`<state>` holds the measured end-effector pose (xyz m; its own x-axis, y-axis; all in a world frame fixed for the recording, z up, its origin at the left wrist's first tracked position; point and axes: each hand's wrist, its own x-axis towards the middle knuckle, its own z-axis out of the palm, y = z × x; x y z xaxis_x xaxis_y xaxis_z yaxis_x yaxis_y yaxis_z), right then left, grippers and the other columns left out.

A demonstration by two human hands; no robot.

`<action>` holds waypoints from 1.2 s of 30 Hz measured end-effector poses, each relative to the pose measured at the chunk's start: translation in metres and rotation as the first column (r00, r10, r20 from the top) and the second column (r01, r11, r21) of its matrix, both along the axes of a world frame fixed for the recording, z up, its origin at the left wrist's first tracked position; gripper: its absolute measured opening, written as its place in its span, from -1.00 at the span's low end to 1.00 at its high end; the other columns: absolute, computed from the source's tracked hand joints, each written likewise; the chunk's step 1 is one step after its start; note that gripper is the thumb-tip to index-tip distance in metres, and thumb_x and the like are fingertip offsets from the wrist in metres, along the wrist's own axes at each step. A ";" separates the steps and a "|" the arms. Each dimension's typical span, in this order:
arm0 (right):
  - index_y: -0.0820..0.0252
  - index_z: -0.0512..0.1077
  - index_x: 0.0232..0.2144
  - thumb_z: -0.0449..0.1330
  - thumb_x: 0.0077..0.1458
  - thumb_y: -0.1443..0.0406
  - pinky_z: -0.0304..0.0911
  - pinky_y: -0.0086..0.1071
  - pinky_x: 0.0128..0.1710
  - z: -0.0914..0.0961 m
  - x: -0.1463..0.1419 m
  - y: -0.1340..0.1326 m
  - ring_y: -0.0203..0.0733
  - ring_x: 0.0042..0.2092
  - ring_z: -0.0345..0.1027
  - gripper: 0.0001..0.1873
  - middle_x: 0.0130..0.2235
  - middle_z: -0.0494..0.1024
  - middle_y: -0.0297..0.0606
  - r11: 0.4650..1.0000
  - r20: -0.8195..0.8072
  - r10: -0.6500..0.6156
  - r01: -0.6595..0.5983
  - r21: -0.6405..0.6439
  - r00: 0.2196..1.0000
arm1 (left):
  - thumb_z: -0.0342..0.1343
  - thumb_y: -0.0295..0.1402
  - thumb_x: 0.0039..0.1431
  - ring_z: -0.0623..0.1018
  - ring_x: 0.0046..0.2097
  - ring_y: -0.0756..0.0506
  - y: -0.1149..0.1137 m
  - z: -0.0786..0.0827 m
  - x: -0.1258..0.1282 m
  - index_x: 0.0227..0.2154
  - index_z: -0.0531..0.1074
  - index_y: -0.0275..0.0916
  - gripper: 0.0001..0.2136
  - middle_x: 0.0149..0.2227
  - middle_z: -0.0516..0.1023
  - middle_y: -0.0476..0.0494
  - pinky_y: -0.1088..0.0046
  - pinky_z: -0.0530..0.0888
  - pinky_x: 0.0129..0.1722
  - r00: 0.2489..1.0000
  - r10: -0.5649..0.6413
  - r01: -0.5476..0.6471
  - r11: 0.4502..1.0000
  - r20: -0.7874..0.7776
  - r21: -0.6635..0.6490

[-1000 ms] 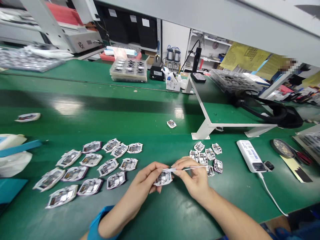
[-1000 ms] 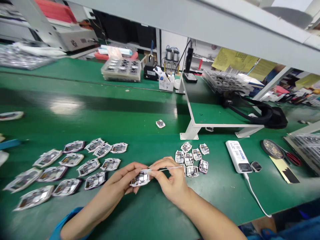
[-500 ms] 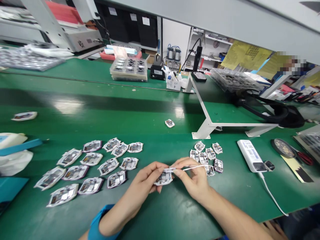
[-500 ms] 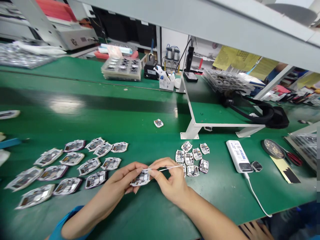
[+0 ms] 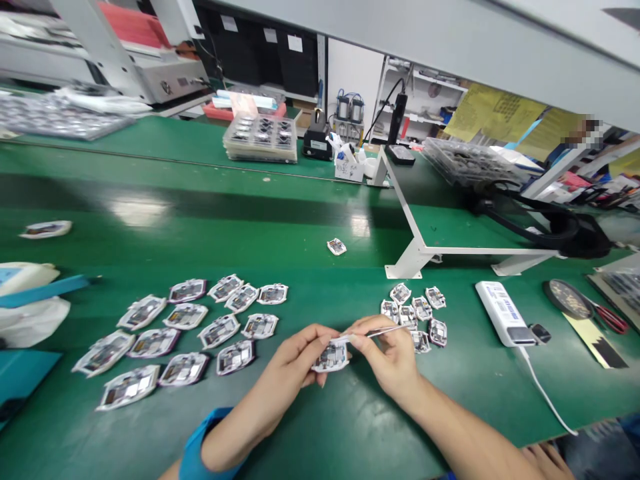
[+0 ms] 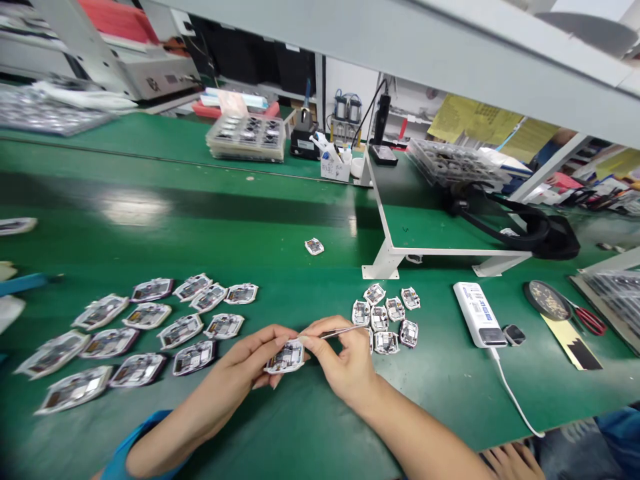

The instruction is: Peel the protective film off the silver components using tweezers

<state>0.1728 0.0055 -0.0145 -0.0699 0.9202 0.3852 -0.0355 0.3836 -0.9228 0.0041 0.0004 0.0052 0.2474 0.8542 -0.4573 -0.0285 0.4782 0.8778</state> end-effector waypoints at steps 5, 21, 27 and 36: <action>0.16 0.55 -0.34 0.29 0.14 0.33 0.49 -0.30 -0.25 0.002 0.000 -0.001 -0.15 -0.28 0.58 -0.97 -0.35 0.67 -0.20 0.999 0.092 -0.041 0.042 -0.008 0.995 | 0.16 0.01 0.04 0.37 -0.50 0.02 0.000 -0.003 0.001 -0.35 0.48 -0.23 -0.64 -0.51 0.39 0.07 0.53 0.26 -0.49 0.999 0.005 -0.004 0.999 -0.033 0.039; 0.15 0.48 -0.33 0.28 0.16 0.18 0.49 -0.36 -0.29 0.003 0.002 0.003 -0.19 -0.27 0.59 -0.84 -0.30 0.65 -0.22 0.982 -0.057 0.048 -0.057 -0.183 0.997 | 0.21 0.00 0.01 0.31 -0.55 0.05 0.002 -0.003 0.001 -0.37 0.50 -0.26 -0.62 -0.54 0.39 0.07 0.54 0.19 -0.55 0.999 0.046 -0.046 0.998 -0.015 0.044; 0.15 0.50 -0.35 0.27 0.17 0.23 0.50 -0.35 -0.27 0.003 0.003 0.002 -0.17 -0.26 0.59 -0.88 -0.31 0.65 -0.21 0.993 0.003 0.042 -0.041 -0.113 0.999 | 0.22 0.02 0.00 0.30 -0.56 0.04 0.003 -0.004 0.000 -0.40 0.49 -0.26 -0.61 -0.55 0.39 0.07 0.54 0.20 -0.55 0.999 0.043 -0.041 0.998 -0.033 0.055; 0.16 0.53 -0.36 0.27 0.16 0.30 0.51 -0.28 -0.21 0.003 0.004 0.001 -0.13 -0.26 0.60 -0.94 -0.34 0.66 -0.19 1.000 0.144 -0.009 0.009 0.004 0.989 | 0.22 -0.01 0.02 0.28 -0.57 0.03 0.001 -0.008 0.002 -0.41 0.51 -0.26 -0.64 -0.59 0.36 0.08 0.53 0.21 -0.56 0.996 0.075 -0.071 0.992 -0.037 0.104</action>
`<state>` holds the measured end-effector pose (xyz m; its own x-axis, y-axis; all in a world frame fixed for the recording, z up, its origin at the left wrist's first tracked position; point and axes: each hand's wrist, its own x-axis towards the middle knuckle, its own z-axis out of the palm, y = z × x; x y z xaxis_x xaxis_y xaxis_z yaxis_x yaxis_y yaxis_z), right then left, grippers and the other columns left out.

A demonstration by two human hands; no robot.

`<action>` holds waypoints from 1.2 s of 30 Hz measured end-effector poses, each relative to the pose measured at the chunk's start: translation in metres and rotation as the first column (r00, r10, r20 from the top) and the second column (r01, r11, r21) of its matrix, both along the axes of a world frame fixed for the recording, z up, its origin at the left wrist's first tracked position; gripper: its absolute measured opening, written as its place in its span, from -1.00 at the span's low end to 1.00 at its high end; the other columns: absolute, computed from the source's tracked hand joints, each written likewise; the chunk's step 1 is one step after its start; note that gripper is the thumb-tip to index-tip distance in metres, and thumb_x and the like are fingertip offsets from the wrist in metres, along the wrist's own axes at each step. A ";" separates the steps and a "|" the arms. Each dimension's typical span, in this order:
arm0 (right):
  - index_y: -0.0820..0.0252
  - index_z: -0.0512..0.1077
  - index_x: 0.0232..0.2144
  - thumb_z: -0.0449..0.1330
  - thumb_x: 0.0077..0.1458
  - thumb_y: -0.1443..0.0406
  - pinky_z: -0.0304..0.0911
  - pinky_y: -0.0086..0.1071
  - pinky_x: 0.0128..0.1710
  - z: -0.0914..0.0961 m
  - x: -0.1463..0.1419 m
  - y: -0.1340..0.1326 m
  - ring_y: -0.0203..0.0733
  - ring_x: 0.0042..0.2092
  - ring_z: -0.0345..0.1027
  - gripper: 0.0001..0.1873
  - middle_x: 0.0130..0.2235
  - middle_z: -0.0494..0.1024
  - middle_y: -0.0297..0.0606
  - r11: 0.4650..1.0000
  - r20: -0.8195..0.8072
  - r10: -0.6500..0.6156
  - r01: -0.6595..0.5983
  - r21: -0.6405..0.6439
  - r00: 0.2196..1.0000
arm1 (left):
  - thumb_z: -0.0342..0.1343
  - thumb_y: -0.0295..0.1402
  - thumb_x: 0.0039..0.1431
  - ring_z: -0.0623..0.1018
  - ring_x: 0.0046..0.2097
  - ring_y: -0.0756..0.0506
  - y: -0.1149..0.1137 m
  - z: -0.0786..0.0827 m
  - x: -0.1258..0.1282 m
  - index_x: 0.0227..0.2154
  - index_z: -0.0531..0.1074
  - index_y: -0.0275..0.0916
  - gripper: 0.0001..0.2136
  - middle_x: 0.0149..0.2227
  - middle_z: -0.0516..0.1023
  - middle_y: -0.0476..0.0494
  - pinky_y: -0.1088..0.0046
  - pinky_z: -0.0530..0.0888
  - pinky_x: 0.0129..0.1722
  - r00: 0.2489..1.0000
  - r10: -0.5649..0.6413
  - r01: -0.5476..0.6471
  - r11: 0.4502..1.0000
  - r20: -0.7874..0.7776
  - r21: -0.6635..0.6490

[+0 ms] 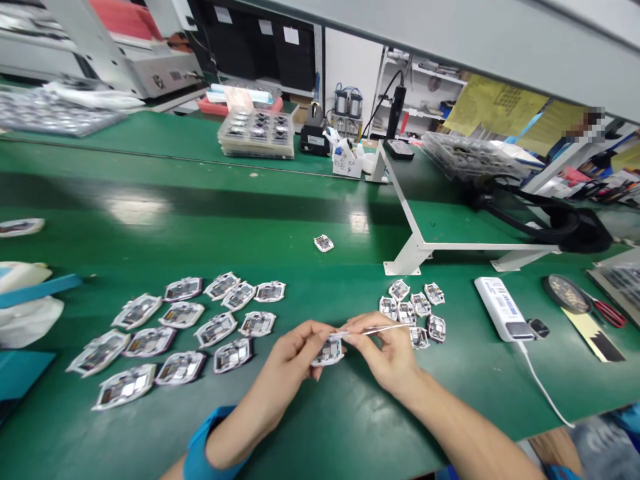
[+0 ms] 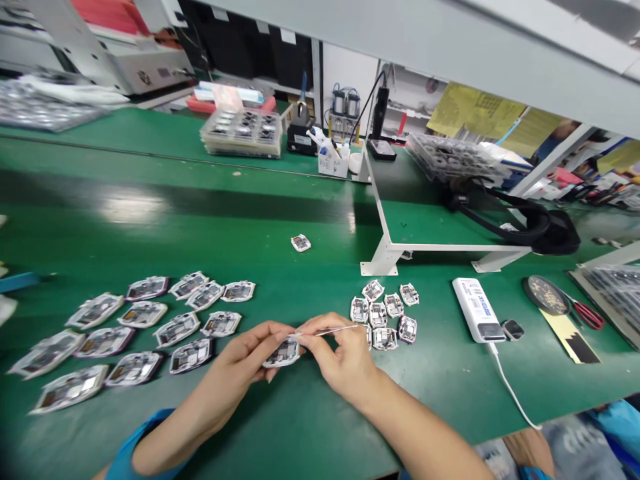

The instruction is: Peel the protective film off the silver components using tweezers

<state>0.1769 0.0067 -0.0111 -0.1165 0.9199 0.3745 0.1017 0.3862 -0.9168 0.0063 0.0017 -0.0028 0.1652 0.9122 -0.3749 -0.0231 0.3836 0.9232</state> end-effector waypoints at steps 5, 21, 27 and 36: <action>0.17 0.53 -0.35 0.28 0.14 0.27 0.52 -0.34 -0.28 0.000 0.000 0.001 -0.17 -0.30 0.59 -0.92 -0.34 0.66 -0.21 0.997 -0.034 -0.017 0.015 -0.078 0.999 | 0.23 0.00 -0.01 0.30 -0.56 0.04 0.002 0.004 0.001 -0.38 0.51 -0.25 -0.63 -0.59 0.37 0.08 0.55 0.19 -0.55 1.000 -0.018 0.018 0.999 -0.007 -0.044; 0.17 0.51 -0.36 0.27 0.15 0.34 0.51 -0.35 -0.26 -0.003 -0.003 -0.001 -0.16 -0.28 0.61 -0.97 -0.34 0.67 -0.20 0.999 -0.076 -0.016 0.012 -0.050 0.997 | 0.24 0.02 -0.02 0.28 -0.56 0.05 -0.001 0.000 0.000 -0.39 0.51 -0.27 -0.60 -0.56 0.38 0.07 0.56 0.19 -0.55 1.000 0.000 0.001 0.999 0.012 -0.051; 0.17 0.51 -0.35 0.26 0.16 0.36 0.50 -0.33 -0.23 0.000 -0.002 0.000 -0.16 -0.27 0.61 -0.97 -0.34 0.67 -0.19 0.999 0.016 -0.005 0.004 0.033 1.000 | 0.25 0.05 -0.02 0.26 -0.55 0.05 -0.002 -0.004 0.001 -0.40 0.51 -0.26 -0.59 -0.57 0.36 0.09 0.56 0.19 -0.55 0.999 0.024 -0.023 0.999 0.030 -0.048; 0.20 0.50 -0.34 0.26 0.14 0.32 0.50 -0.36 -0.30 -0.001 -0.001 0.003 -0.18 -0.32 0.59 -0.95 -0.34 0.66 -0.19 0.996 -0.065 -0.048 0.043 -0.073 0.997 | 0.29 0.09 -0.08 0.32 -0.48 0.03 0.000 0.007 0.003 -0.33 0.53 -0.22 -0.55 -0.50 0.41 0.05 0.56 0.24 -0.51 0.996 0.029 -0.022 0.995 0.081 -0.094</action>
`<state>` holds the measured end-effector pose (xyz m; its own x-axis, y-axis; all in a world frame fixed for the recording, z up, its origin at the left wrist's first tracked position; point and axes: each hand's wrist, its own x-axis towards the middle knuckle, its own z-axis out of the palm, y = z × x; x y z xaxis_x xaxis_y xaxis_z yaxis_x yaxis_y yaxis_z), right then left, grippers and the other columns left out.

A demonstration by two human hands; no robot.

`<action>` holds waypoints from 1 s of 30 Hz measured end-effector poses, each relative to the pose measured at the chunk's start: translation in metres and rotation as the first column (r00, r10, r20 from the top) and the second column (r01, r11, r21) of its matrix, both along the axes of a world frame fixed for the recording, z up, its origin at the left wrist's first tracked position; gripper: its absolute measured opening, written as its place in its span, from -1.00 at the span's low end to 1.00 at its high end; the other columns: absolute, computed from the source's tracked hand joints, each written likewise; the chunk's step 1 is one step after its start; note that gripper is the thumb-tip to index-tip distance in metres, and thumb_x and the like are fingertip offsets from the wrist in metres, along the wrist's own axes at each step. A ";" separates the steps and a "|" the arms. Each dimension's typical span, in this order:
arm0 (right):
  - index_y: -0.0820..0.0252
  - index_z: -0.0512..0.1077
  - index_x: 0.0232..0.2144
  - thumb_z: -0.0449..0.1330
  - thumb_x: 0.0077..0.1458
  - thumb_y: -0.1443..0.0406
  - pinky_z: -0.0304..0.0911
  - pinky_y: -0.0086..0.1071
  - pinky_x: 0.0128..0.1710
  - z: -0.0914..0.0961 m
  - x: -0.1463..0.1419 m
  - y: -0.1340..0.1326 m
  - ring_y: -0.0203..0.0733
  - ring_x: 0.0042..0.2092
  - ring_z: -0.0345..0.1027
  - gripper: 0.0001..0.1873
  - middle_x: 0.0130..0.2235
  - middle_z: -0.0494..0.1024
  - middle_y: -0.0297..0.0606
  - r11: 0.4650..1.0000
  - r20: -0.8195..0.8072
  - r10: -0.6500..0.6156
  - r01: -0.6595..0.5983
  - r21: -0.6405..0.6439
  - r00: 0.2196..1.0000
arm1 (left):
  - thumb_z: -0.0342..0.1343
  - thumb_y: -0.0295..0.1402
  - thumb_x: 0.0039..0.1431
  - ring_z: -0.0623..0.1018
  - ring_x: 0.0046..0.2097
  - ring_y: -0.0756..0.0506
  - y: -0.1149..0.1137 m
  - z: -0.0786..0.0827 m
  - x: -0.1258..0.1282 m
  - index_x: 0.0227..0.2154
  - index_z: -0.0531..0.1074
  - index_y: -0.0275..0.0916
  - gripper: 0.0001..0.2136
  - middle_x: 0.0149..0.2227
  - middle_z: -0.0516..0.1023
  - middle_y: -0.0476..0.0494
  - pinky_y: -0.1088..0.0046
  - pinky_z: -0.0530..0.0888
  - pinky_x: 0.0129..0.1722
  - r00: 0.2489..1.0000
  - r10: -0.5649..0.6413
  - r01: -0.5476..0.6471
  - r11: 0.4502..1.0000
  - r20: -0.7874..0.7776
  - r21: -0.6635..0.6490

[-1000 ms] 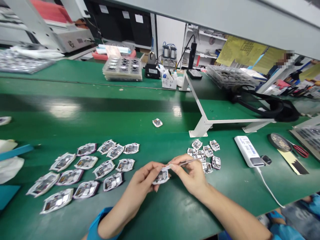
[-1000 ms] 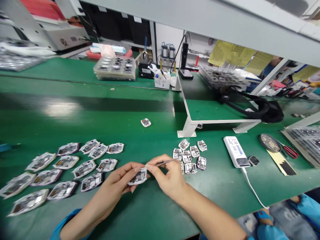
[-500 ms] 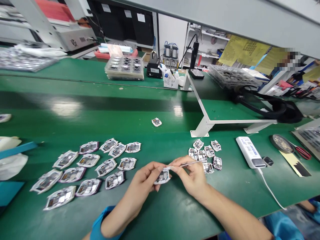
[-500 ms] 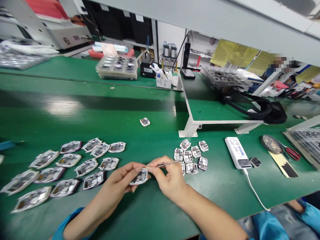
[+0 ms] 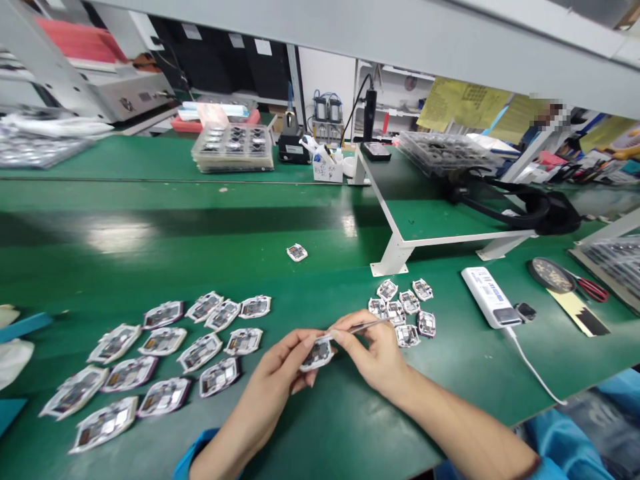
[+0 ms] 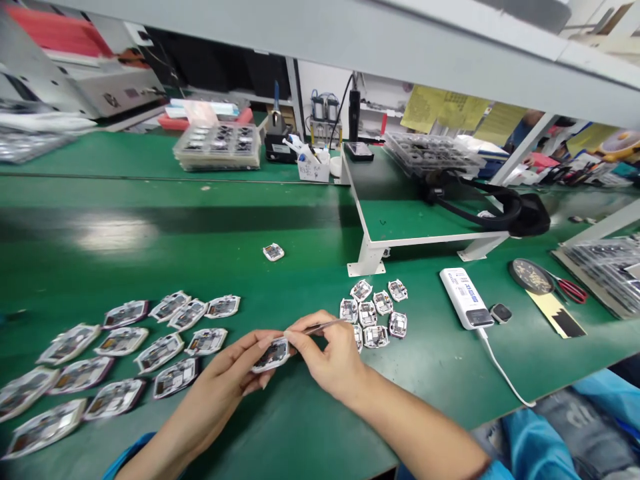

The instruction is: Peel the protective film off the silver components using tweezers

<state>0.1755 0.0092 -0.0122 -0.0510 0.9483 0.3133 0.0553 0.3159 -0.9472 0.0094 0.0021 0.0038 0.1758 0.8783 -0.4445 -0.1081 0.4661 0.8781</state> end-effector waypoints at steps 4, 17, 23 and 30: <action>0.19 0.49 -0.36 0.26 0.14 0.30 0.50 -0.39 -0.33 0.001 -0.001 0.000 -0.21 -0.36 0.58 -0.94 -0.36 0.65 -0.21 0.999 -0.054 -0.013 0.011 -0.041 0.998 | 0.29 0.04 -0.04 0.37 -0.44 -0.01 -0.001 -0.001 -0.002 -0.25 0.55 -0.21 -0.57 -0.45 0.45 0.01 0.53 0.26 -0.50 1.000 -0.025 0.025 0.999 -0.001 0.032; 0.16 0.49 -0.30 0.24 0.18 0.39 0.47 -0.24 -0.15 -0.003 0.001 -0.002 -0.15 -0.24 0.58 -0.96 -0.31 0.67 -0.18 0.971 0.121 0.022 -0.050 0.234 0.992 | 0.31 -0.07 -0.04 0.37 -0.45 0.01 -0.002 -0.002 -0.004 -0.31 0.59 -0.20 -0.67 -0.39 0.49 -0.02 0.52 0.33 -0.46 1.000 -0.026 0.026 0.998 -0.012 0.061; 0.15 0.51 -0.29 0.26 0.15 0.43 0.47 -0.27 -0.13 -0.003 -0.002 -0.005 -0.16 -0.21 0.58 -0.91 -0.29 0.67 -0.19 0.952 0.066 0.017 -0.036 0.305 0.998 | 0.32 -0.15 -0.05 0.33 -0.47 0.02 -0.001 0.001 -0.001 -0.42 0.58 -0.21 -0.77 -0.46 0.45 0.02 0.56 0.28 -0.50 0.996 0.035 -0.037 0.999 0.081 0.018; 0.15 0.52 -0.30 0.28 0.13 0.40 0.48 -0.28 -0.14 0.002 -0.001 -0.004 -0.14 -0.19 0.60 -0.93 -0.27 0.67 -0.18 0.989 -0.026 0.036 -0.032 0.144 0.999 | 0.26 -0.15 0.05 0.34 -0.45 0.00 -0.001 0.001 -0.004 -0.33 0.57 -0.22 -0.76 -0.43 0.45 0.00 0.51 0.27 -0.48 0.996 -0.010 0.004 0.998 0.088 0.066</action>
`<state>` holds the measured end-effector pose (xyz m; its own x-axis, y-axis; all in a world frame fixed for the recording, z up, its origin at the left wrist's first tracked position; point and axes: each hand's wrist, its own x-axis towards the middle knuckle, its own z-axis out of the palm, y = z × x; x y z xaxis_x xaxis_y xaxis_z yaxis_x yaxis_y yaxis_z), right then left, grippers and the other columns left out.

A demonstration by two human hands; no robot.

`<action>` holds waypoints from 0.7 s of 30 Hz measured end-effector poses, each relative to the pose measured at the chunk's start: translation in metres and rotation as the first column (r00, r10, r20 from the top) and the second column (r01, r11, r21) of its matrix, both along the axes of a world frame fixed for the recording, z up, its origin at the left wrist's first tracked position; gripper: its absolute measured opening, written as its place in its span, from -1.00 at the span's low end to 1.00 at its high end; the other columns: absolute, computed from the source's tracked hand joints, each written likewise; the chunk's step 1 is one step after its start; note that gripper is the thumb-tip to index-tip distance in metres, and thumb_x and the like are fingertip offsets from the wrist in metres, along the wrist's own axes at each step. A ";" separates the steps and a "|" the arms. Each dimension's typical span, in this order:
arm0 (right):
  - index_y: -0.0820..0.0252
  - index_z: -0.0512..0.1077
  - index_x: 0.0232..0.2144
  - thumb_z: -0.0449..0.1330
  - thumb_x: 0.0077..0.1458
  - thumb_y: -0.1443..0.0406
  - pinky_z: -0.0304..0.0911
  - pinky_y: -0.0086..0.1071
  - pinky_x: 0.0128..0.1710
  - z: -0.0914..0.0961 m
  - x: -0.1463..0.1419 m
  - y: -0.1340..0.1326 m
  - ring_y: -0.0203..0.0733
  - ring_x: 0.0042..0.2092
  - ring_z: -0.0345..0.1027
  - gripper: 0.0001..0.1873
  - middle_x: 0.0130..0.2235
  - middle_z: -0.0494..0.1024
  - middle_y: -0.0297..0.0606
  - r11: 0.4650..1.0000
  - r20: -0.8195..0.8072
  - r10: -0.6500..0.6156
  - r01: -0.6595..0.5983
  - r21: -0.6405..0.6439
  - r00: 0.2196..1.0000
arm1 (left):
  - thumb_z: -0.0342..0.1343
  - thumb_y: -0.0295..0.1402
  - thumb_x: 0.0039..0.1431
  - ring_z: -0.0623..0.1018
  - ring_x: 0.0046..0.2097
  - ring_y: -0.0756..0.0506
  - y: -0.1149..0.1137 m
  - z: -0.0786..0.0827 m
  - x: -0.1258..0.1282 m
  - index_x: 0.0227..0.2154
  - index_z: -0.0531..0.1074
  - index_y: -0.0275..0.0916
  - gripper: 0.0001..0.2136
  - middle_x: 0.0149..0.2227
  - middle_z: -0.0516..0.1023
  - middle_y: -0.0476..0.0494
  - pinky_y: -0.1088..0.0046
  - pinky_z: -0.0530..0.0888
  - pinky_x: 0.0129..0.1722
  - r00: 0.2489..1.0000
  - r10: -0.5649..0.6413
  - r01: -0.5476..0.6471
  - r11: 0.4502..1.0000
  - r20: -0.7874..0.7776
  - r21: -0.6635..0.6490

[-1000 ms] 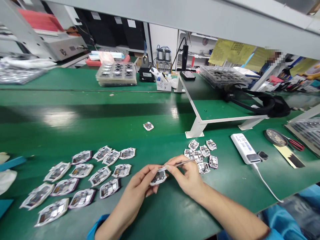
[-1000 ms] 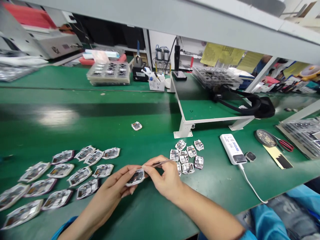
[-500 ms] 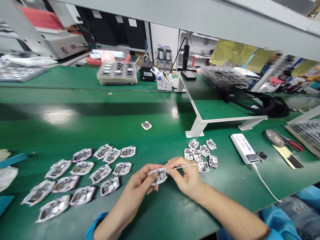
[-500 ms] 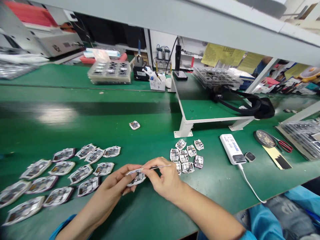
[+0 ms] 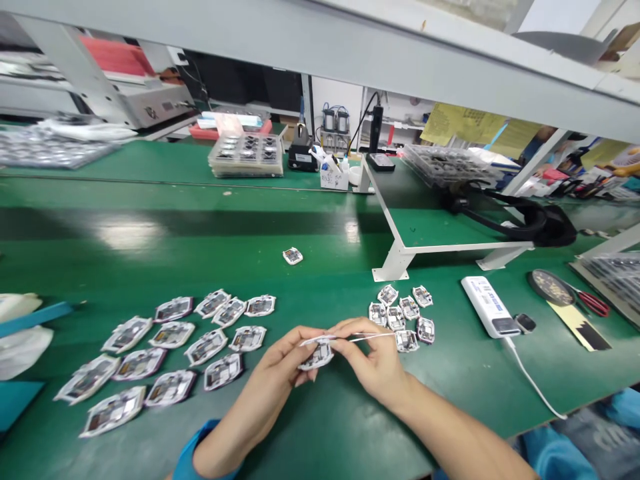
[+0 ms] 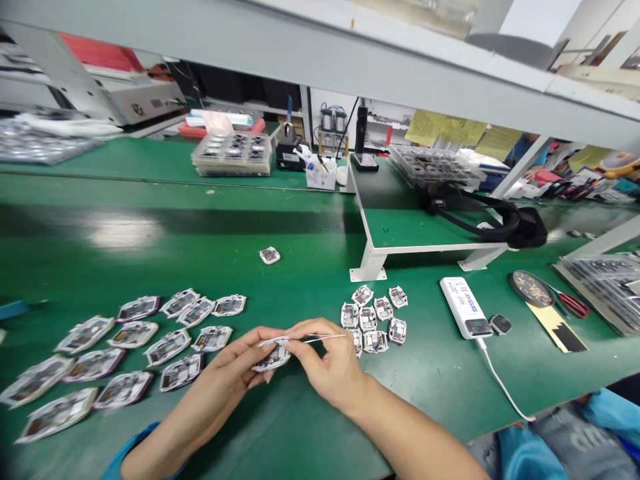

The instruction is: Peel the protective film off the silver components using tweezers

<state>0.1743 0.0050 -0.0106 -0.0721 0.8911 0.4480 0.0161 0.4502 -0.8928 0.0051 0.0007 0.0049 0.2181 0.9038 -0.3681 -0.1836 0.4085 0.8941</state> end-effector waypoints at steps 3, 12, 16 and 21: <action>0.16 0.53 -0.33 0.29 0.13 0.38 0.48 -0.26 -0.14 -0.001 0.002 0.002 -0.12 -0.20 0.60 -0.96 -0.28 0.68 -0.17 1.000 0.012 -0.003 0.003 -0.023 1.000 | 0.26 -0.20 0.08 0.40 -0.38 -0.02 -0.001 -0.001 -0.005 -0.21 0.55 -0.19 -0.75 -0.33 0.50 -0.02 0.50 0.32 -0.39 0.995 -0.088 0.091 0.993 -0.036 0.071; 0.16 0.54 -0.35 0.26 0.14 0.33 0.45 -0.24 -0.17 -0.001 0.004 0.004 -0.11 -0.24 0.58 -0.95 -0.31 0.68 -0.17 0.996 0.104 -0.079 0.083 -0.040 0.991 | 0.35 -0.33 -0.02 0.51 -0.26 -0.08 0.000 -0.020 -0.001 -0.17 0.40 -0.13 -0.65 -0.32 0.56 0.00 0.46 0.42 -0.24 0.993 -0.068 0.084 0.980 -0.094 0.180; 0.17 0.53 -0.33 0.24 0.17 0.29 0.43 -0.24 -0.18 0.000 0.005 0.006 -0.09 -0.23 0.57 -0.91 -0.30 0.68 -0.16 0.989 0.144 -0.148 0.150 -0.005 0.979 | 0.37 -0.26 -0.06 0.52 -0.28 -0.11 0.013 -0.021 -0.009 -0.26 0.41 -0.16 -0.68 -0.35 0.55 -0.03 0.44 0.44 -0.26 0.967 -0.114 0.159 0.968 -0.227 0.193; 0.17 0.54 -0.32 0.27 0.16 0.30 0.36 -0.24 -0.15 -0.004 0.008 0.011 -0.10 -0.23 0.55 -0.94 -0.29 0.68 -0.20 0.990 0.375 -0.141 0.142 0.024 0.916 | 0.41 -0.18 -0.18 0.53 -0.22 -0.19 0.045 -0.006 -0.033 -0.27 0.47 -0.14 -0.62 -0.31 0.59 -0.08 0.42 0.42 -0.23 0.921 -0.029 0.137 0.957 -0.388 0.255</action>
<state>0.1823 0.0155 -0.0147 -0.1072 0.9059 0.4098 0.4131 0.4155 -0.8104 -0.0282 0.0459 -0.0015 0.1909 0.9649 -0.1804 0.2125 0.1388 0.9673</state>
